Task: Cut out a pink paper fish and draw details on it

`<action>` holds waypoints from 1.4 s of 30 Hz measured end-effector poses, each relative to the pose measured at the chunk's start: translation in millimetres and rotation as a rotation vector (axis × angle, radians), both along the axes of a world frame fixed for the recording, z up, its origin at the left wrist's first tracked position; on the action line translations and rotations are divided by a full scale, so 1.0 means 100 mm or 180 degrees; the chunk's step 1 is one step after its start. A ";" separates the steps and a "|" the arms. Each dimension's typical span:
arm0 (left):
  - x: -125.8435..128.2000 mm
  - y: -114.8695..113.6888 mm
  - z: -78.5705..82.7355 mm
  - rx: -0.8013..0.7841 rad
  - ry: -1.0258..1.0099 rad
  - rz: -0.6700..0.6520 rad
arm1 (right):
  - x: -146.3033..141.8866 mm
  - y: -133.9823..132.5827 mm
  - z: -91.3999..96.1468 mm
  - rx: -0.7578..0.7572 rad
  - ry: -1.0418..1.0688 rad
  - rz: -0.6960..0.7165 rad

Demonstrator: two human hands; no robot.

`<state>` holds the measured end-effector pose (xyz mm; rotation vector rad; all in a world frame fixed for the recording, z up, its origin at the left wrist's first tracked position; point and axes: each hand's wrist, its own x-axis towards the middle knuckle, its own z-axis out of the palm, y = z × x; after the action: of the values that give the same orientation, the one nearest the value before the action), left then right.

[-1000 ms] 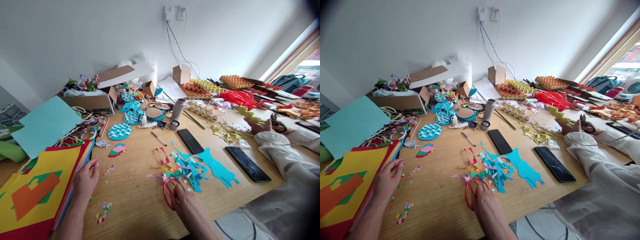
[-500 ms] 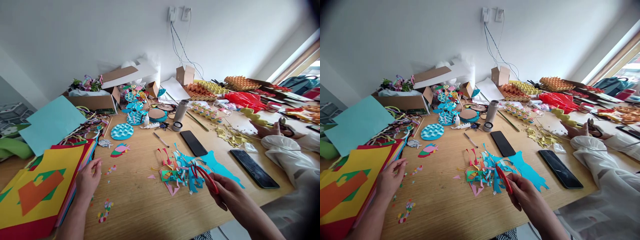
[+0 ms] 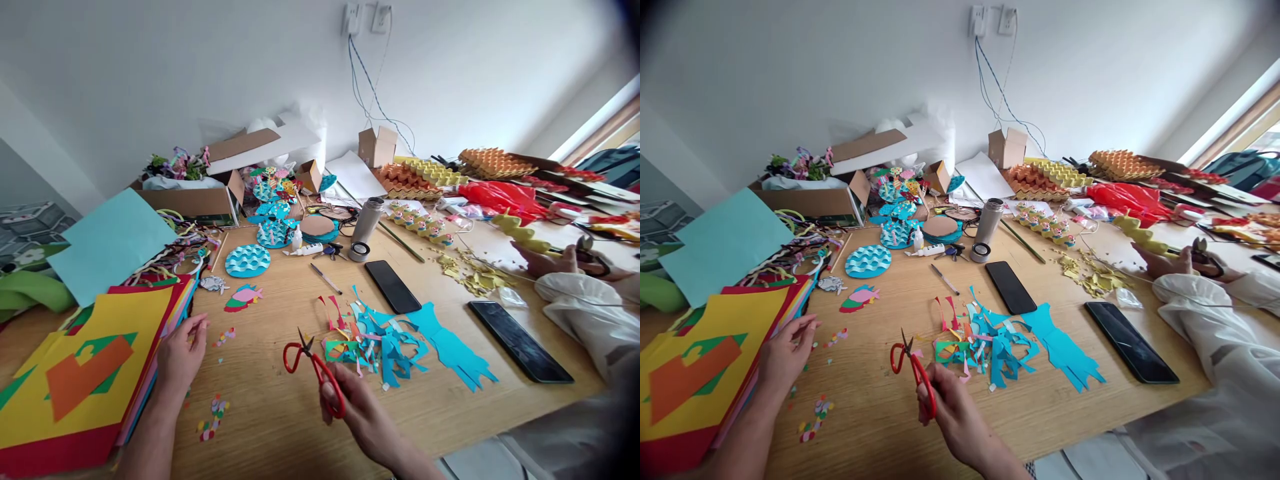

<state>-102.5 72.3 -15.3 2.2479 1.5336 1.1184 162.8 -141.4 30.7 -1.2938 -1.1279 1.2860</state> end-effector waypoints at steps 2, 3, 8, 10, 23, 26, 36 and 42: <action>0.00 0.00 0.00 0.0037 -0.0015 -0.0022 | -0.07 0.03 -0.19 0.0044 -0.0275 -0.0124; 0.00 -0.01 0.00 0.0051 -0.0019 -0.0033 | -0.06 0.03 -0.26 0.0050 -0.0411 -0.0167; -0.01 0.00 -0.01 0.0057 0.0022 -0.0025 | 0.27 -0.11 -0.37 0.0028 -0.0853 -0.0670; 0.00 0.00 -0.01 0.0043 0.0028 -0.0012 | 0.43 -0.18 -0.38 0.0077 -0.0889 -0.0912; 0.02 -0.03 0.02 -0.0143 -0.0060 -0.0052 | 0.36 0.15 -0.04 0.0178 0.0006 -0.0924; 0.02 -0.02 0.02 -0.0090 -0.0089 -0.0082 | 0.25 0.46 -0.13 0.0030 0.0231 -0.0962; 0.05 -0.04 0.03 -0.0110 -0.0191 -0.0056 | 0.77 0.22 -0.37 -0.0266 -0.0224 -0.1813; 0.06 -0.07 0.07 -0.0267 -0.0396 0.0002 | 0.97 -0.05 -0.04 -0.0164 -0.0291 -0.1309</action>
<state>-96.7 65.8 -7.9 2.0827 1.5033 1.1484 260.0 -146.0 26.6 -1.5410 -0.8358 0.9630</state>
